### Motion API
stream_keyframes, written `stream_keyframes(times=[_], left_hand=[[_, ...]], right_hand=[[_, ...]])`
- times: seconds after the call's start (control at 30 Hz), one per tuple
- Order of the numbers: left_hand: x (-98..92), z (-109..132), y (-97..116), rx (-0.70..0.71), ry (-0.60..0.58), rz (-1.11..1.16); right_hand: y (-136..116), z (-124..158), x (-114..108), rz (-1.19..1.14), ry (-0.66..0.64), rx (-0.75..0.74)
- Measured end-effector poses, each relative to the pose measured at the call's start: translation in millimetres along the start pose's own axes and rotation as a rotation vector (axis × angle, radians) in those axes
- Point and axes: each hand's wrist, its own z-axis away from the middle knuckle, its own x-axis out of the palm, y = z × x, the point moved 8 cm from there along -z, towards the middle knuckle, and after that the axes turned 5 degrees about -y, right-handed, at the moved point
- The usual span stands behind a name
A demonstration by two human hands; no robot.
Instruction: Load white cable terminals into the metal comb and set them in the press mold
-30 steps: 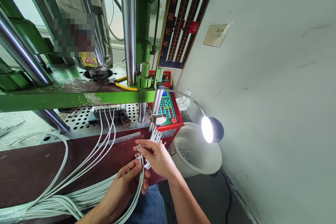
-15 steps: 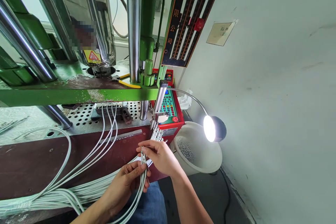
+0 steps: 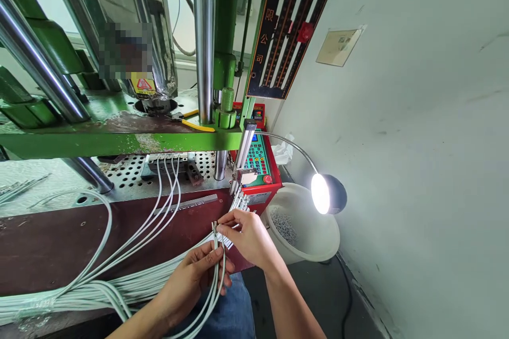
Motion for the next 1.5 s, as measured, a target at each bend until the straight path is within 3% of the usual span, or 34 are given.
stream_keyframes(times=[0.2,0.37,0.6,0.63,0.7,0.8,1.0,1.17,1.27,1.4,1.5], left_hand=[[-0.9,1,-9,-0.032,-0.031,0.036],[-4.1,3,-7,0.052,-0.027,0.081],[-20.1,13,-4,0.073,0.053,0.137],[-24.7,14,-5,0.072,0.078,0.147],[-32.7,17,-3,0.088,0.117,0.135],[-40.9,21,5,0.137,0.163,0.073],[-51.6,31,26,0.234,0.262,0.045],[-52.0,29,36,0.241,0.262,0.045],[-50.2,28,39,0.239,0.265,0.035],[-51.1,24,35,0.214,0.294,0.041],[-51.8,21,32,0.218,0.289,0.019]], right_hand=[[-17,7,14,-0.121,-0.207,-0.128],[-22,14,39,0.175,-0.507,-0.070],[-38,2,58,0.272,-0.597,-0.122],[-36,-7,59,0.260,-0.573,-0.106],[-33,-34,53,0.295,-0.399,-0.133],[-29,-73,50,0.533,-0.144,-0.237],[-8,-111,87,0.756,-0.152,-0.312],[-10,-110,99,0.881,-0.187,-0.374],[-15,-102,95,1.037,-0.217,-0.338],[-16,-82,68,1.144,-0.210,-0.213],[-11,-64,34,0.965,-0.135,-0.087]])
